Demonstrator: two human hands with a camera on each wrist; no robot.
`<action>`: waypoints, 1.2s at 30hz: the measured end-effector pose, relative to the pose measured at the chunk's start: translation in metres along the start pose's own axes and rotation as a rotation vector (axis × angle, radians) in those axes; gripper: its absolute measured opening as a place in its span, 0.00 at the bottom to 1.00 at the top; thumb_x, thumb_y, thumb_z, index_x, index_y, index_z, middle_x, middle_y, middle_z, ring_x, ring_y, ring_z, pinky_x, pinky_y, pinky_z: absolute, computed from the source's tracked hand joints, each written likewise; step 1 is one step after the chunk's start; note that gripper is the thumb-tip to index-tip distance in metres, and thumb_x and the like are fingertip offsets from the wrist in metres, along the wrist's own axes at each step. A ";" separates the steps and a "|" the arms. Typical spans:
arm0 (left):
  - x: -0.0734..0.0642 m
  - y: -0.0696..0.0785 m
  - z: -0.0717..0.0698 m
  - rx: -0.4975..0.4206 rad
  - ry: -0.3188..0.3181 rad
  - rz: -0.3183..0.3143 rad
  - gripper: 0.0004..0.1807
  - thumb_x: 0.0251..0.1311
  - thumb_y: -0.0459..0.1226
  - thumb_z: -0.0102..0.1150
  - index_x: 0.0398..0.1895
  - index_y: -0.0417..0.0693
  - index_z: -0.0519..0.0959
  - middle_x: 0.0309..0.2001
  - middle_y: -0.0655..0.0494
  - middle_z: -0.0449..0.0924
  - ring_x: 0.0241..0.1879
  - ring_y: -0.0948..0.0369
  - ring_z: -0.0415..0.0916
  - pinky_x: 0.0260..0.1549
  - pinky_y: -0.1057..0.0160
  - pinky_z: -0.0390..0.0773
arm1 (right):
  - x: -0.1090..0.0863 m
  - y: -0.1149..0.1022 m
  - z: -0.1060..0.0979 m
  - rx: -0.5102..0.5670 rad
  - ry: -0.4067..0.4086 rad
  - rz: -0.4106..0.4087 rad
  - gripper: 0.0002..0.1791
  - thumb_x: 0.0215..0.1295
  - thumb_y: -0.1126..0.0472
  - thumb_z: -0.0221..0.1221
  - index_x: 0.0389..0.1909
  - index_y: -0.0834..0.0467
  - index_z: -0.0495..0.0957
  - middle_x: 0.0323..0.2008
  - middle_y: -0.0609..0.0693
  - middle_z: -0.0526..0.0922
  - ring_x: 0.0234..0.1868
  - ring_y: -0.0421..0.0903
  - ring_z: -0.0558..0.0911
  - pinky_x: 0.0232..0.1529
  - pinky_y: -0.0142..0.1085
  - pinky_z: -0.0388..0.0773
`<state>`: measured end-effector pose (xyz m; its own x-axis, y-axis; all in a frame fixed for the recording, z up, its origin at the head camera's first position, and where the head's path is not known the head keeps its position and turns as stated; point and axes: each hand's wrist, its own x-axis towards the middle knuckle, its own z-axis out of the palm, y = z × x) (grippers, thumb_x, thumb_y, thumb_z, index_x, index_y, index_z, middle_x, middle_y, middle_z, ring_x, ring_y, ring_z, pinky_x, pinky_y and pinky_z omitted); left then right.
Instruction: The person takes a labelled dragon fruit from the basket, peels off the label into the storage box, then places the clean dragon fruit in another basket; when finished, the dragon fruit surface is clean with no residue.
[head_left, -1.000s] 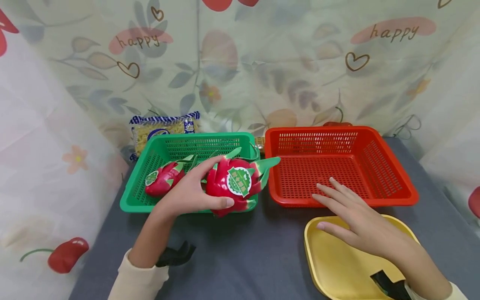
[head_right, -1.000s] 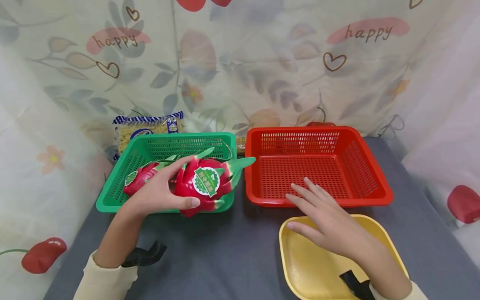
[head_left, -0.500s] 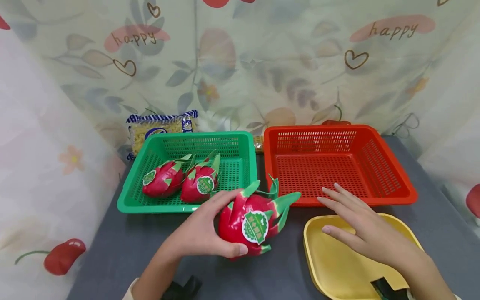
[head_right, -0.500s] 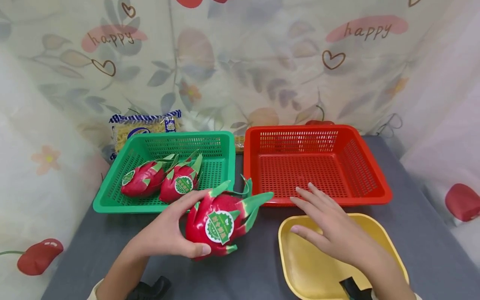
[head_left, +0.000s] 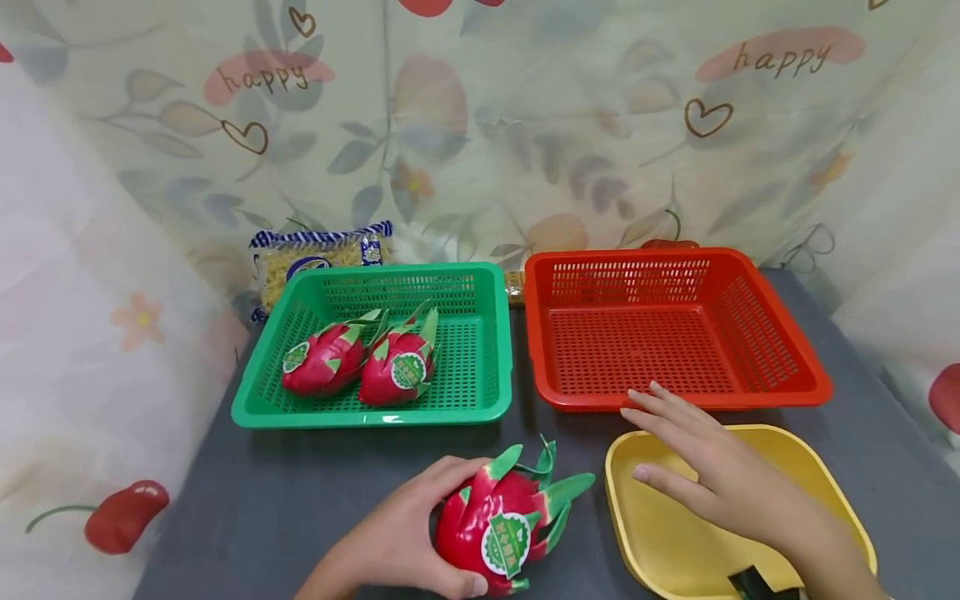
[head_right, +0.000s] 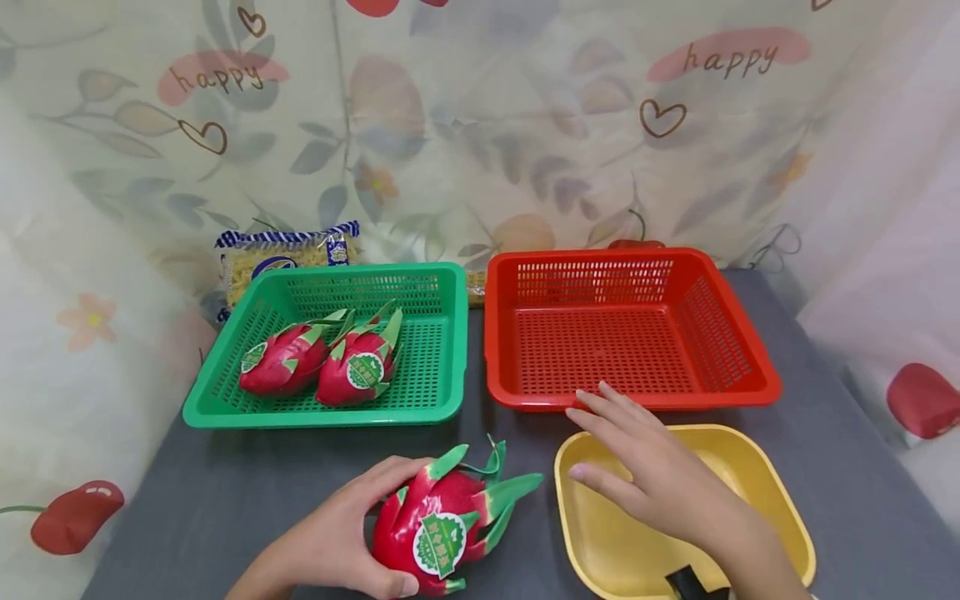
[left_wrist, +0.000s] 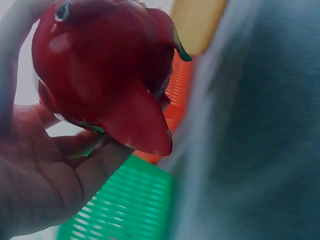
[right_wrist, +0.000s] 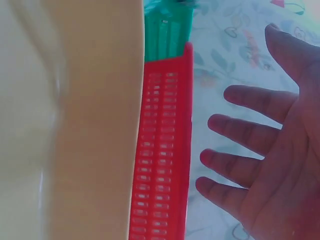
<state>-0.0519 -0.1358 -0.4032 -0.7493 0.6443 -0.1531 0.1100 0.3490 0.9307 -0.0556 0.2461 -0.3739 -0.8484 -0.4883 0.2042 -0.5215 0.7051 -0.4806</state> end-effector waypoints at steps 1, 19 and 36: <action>0.000 -0.005 0.001 0.002 0.001 -0.003 0.48 0.43 0.49 0.79 0.71 0.73 0.65 0.61 0.64 0.69 0.60 0.54 0.68 0.39 0.63 0.83 | 0.000 -0.001 0.002 0.002 -0.004 0.000 0.34 0.67 0.48 0.64 0.73 0.44 0.67 0.73 0.47 0.64 0.76 0.54 0.56 0.66 0.20 0.43; 0.022 -0.038 0.001 -0.013 0.021 0.031 0.49 0.46 0.46 0.77 0.73 0.73 0.63 0.62 0.61 0.67 0.61 0.53 0.67 0.43 0.63 0.81 | 0.016 -0.036 0.035 0.120 -0.088 -0.110 0.22 0.71 0.45 0.60 0.61 0.47 0.79 0.53 0.37 0.82 0.51 0.35 0.80 0.49 0.39 0.82; 0.034 -0.038 -0.010 -0.128 -0.050 0.033 0.47 0.51 0.40 0.74 0.75 0.63 0.60 0.64 0.57 0.67 0.62 0.51 0.68 0.45 0.59 0.82 | 0.035 -0.074 0.071 0.244 0.010 0.067 0.19 0.64 0.52 0.68 0.55 0.51 0.83 0.31 0.34 0.75 0.28 0.32 0.74 0.28 0.29 0.76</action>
<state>-0.0874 -0.1339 -0.4404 -0.7129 0.6882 -0.1348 0.0477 0.2394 0.9697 -0.0399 0.1400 -0.3918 -0.8817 -0.4390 0.1728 -0.4280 0.5903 -0.6843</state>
